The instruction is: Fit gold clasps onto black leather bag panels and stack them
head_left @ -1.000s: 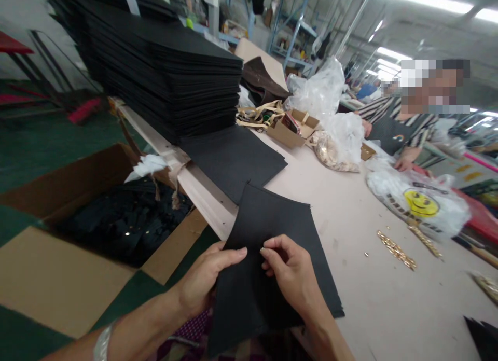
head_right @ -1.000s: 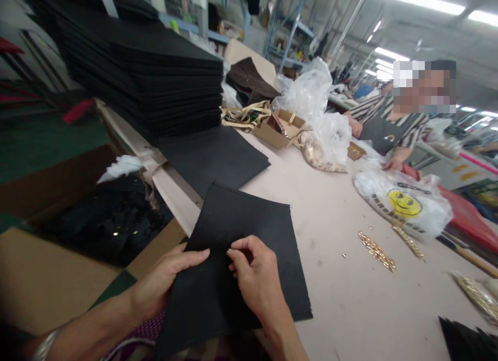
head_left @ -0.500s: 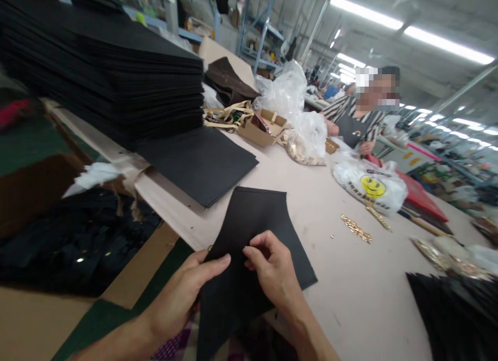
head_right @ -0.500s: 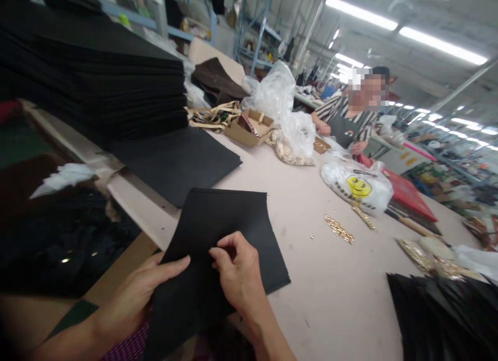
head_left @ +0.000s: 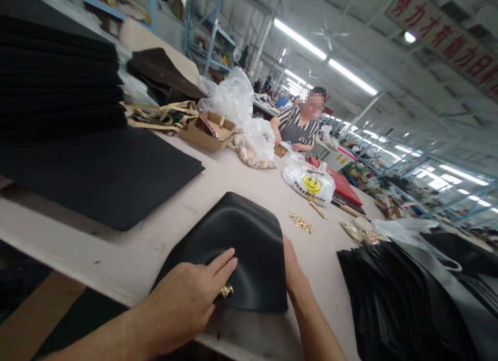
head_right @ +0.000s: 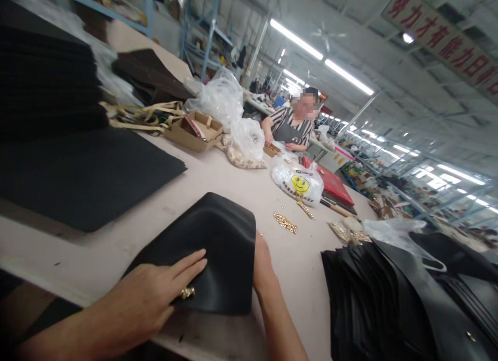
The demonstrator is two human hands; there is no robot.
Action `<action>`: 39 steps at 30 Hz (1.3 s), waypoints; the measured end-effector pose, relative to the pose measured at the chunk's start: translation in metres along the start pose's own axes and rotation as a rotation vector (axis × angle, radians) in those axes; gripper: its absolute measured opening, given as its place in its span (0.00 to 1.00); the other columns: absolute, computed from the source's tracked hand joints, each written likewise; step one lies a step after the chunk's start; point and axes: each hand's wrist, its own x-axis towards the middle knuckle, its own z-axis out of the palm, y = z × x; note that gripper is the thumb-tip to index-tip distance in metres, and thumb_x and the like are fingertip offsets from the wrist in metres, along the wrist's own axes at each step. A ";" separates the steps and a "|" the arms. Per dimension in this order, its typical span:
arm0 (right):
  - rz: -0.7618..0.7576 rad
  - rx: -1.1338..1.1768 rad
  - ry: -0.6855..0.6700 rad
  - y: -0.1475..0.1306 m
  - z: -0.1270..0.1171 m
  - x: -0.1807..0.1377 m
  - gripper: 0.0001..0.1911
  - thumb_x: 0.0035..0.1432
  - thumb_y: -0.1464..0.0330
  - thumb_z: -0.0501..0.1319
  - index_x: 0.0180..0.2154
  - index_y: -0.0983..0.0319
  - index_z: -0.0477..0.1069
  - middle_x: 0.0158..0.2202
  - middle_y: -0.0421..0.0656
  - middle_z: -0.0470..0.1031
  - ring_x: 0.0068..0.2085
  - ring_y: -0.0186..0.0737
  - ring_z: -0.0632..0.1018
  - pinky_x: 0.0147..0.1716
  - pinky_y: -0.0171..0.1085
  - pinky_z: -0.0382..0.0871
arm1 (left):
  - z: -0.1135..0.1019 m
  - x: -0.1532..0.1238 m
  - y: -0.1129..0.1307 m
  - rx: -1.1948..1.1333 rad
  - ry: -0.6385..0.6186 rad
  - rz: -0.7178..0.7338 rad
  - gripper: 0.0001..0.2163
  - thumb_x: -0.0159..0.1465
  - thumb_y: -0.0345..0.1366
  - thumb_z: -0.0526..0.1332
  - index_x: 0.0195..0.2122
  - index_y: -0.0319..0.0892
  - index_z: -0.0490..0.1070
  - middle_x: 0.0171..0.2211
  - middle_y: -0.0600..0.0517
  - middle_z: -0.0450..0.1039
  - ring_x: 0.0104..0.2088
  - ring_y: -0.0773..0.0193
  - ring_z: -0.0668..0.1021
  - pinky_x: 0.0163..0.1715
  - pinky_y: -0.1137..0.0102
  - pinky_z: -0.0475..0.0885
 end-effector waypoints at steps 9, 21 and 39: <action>0.285 -0.356 -0.066 0.073 -0.022 0.030 0.14 0.61 0.69 0.59 0.43 0.62 0.81 0.42 0.49 0.82 0.47 0.48 0.79 0.48 0.39 0.67 | 0.026 0.000 0.007 0.025 -0.153 -0.003 0.34 0.53 0.24 0.56 0.64 0.39 0.62 0.67 0.41 0.56 0.46 0.50 0.81 0.44 0.56 0.79; 0.240 -0.330 -0.173 0.059 -0.037 0.038 0.11 0.58 0.66 0.59 0.34 0.62 0.80 0.31 0.46 0.81 0.35 0.45 0.80 0.36 0.38 0.67 | 0.040 -0.010 0.002 0.063 0.128 0.149 0.15 0.61 0.35 0.60 0.49 0.39 0.72 0.55 0.45 0.75 0.34 0.56 0.81 0.29 0.61 0.77; 0.073 -0.026 -0.445 -0.050 0.023 -0.015 0.07 0.58 0.74 0.62 0.31 0.59 0.78 0.32 0.39 0.79 0.35 0.37 0.77 0.37 0.34 0.65 | 0.046 -0.011 0.002 0.040 0.197 0.161 0.11 0.66 0.38 0.56 0.45 0.41 0.72 0.44 0.51 0.77 0.30 0.58 0.76 0.25 0.61 0.68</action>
